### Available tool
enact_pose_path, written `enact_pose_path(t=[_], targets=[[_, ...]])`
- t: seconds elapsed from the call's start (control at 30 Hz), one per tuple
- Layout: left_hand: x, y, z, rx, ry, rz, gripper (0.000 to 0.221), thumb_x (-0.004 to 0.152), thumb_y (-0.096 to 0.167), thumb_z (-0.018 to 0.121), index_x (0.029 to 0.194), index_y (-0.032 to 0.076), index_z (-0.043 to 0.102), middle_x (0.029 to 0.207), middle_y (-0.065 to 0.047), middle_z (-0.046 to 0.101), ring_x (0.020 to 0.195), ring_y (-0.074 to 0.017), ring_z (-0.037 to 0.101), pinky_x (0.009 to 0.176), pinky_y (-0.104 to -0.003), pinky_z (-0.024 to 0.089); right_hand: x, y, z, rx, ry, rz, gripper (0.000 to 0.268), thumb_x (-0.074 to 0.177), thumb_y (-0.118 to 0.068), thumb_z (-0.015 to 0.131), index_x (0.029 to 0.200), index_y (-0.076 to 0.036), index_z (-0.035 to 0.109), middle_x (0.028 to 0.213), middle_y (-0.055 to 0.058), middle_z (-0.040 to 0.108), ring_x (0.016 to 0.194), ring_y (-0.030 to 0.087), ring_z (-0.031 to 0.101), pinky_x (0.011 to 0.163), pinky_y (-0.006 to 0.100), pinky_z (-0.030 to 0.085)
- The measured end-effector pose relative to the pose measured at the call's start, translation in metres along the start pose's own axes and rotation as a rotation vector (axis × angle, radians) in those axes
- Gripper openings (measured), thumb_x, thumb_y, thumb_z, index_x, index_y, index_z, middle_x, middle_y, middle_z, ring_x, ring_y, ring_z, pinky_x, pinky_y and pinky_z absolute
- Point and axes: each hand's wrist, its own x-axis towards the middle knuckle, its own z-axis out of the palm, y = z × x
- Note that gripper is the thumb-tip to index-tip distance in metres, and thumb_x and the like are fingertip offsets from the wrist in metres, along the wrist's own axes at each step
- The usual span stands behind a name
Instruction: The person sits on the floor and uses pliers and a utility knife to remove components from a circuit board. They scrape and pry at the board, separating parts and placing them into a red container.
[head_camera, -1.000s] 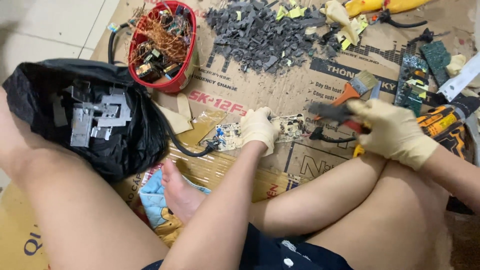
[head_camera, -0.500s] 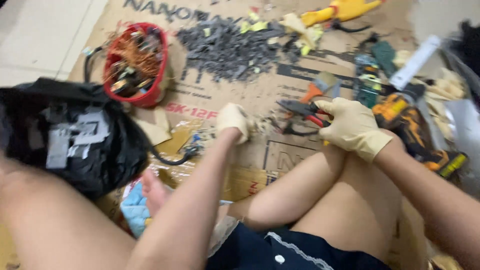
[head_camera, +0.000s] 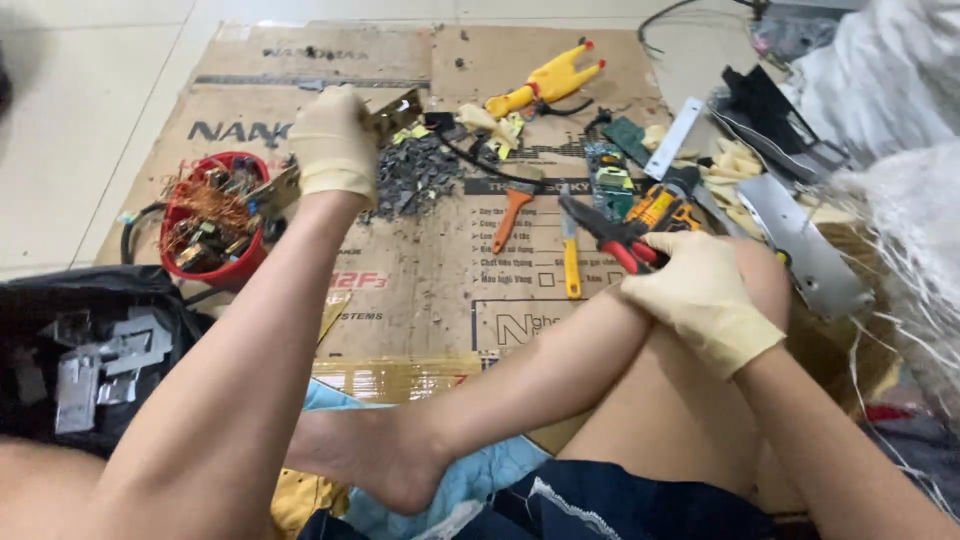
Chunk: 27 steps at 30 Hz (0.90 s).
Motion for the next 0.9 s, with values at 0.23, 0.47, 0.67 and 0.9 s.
enact_pose_path(t=[0.23,0.47,0.67,0.9], targets=[[0.017,-0.026,0.057,-0.076,-0.446,-0.214,0.017,0.074,0.024,0.08,0.089,0.018,0.074,0.087,-0.011,0.072,0.092,-0.0352,0.073,0.077,-0.052,0.06,0.014,-0.004,0.019,0.626,-0.15,0.256,0.027,0.061,-0.023,0.076,0.084,-0.007,0.077,0.064,0.012,0.071,0.051,0.018,0.067,0.047,0.029,0.043],[-0.103,-0.011,0.131,-0.214,-0.885,-0.457,0.039,0.071,0.026,0.086,0.108,0.017,0.078,0.102,-0.018,0.076,0.107,-0.038,0.071,0.09,-0.055,0.056,0.013,-0.011,0.095,1.042,-0.274,0.393,0.032,0.068,-0.004,0.073,0.098,0.006,0.072,0.081,0.019,0.07,0.07,0.028,0.072,0.059,0.037,0.06],[-0.094,-0.001,0.114,0.221,-0.933,-0.265,0.035,0.071,0.027,0.081,0.105,0.021,0.08,0.113,-0.014,0.075,0.111,-0.0394,0.069,0.089,-0.055,0.056,0.008,-0.026,0.121,1.154,-0.416,0.56,0.035,0.079,-0.005,0.074,0.11,0.008,0.067,0.093,0.017,0.071,0.079,0.026,0.074,0.064,0.044,0.062],[-0.171,0.031,-0.003,-0.067,-0.655,-0.382,0.095,0.086,0.043,0.079,0.155,-0.002,0.031,0.159,-0.023,0.037,0.148,-0.0338,0.035,0.123,-0.048,0.031,0.041,-0.066,0.163,0.888,-0.52,0.415,0.021,0.071,-0.005,0.08,0.088,0.003,0.07,0.066,0.02,0.065,0.057,0.031,0.071,0.045,0.043,0.062]])
